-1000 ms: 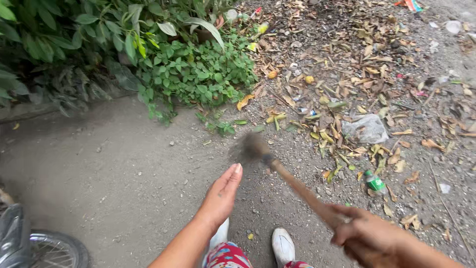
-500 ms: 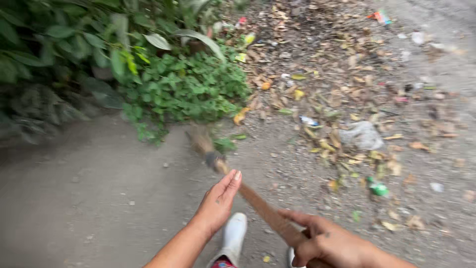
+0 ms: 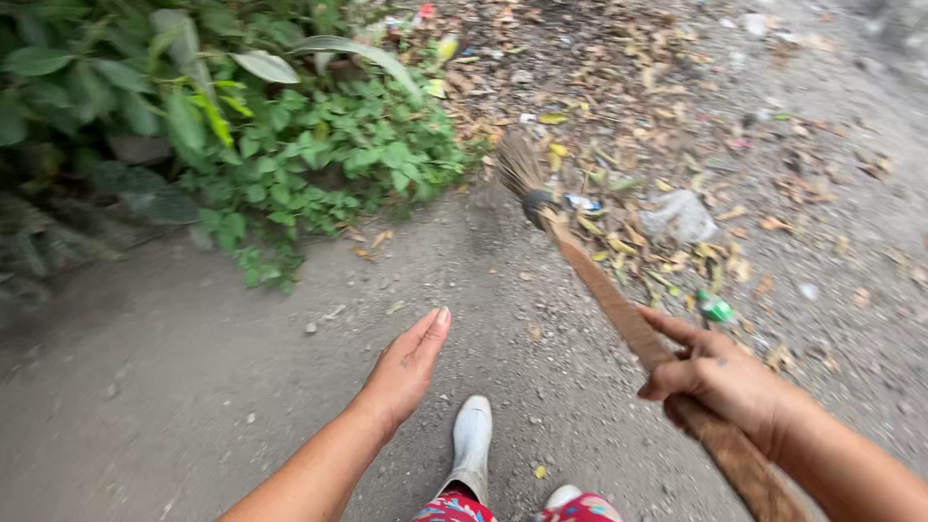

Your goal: The person sweeps debris including leaves and trash across a dirt and gravel ground using a broom by hand.

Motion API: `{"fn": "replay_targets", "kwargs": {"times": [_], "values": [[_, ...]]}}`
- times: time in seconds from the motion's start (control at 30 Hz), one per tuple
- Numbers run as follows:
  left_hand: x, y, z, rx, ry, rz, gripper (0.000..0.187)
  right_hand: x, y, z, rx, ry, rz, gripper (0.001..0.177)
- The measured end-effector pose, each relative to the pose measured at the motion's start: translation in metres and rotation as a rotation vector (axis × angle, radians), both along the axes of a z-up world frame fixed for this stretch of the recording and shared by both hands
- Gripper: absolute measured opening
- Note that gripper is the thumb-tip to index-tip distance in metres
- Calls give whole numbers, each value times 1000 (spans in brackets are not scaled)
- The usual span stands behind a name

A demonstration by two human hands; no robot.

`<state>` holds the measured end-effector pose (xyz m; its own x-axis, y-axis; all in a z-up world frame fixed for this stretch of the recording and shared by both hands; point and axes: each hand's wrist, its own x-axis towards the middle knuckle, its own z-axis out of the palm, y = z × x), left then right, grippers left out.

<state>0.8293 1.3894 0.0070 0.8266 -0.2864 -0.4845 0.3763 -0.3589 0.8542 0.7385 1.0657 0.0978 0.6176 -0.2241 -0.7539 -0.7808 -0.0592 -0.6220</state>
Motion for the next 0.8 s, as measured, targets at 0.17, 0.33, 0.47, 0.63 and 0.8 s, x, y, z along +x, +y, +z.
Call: {"fn": "replay_targets", "kwargs": {"times": [0.17,0.33,0.47,0.63,0.8], "values": [[-7,-31,-4,-88,7,-111,79,-75,48,-15,296,23,81,110],[-7,-24,-2,-101,-40,-194,77,-117,84,-93,525,55,335,100],[-23,-4,2,-126,-115,-262,79,-160,80,-89,369,112,-53,93],[-54,1,2,6,-36,-373,78,-211,62,-44,226,60,-432,84],[-68,-48,1,-89,-54,-525,76,-286,56,-17,258,136,-782,82]]}}
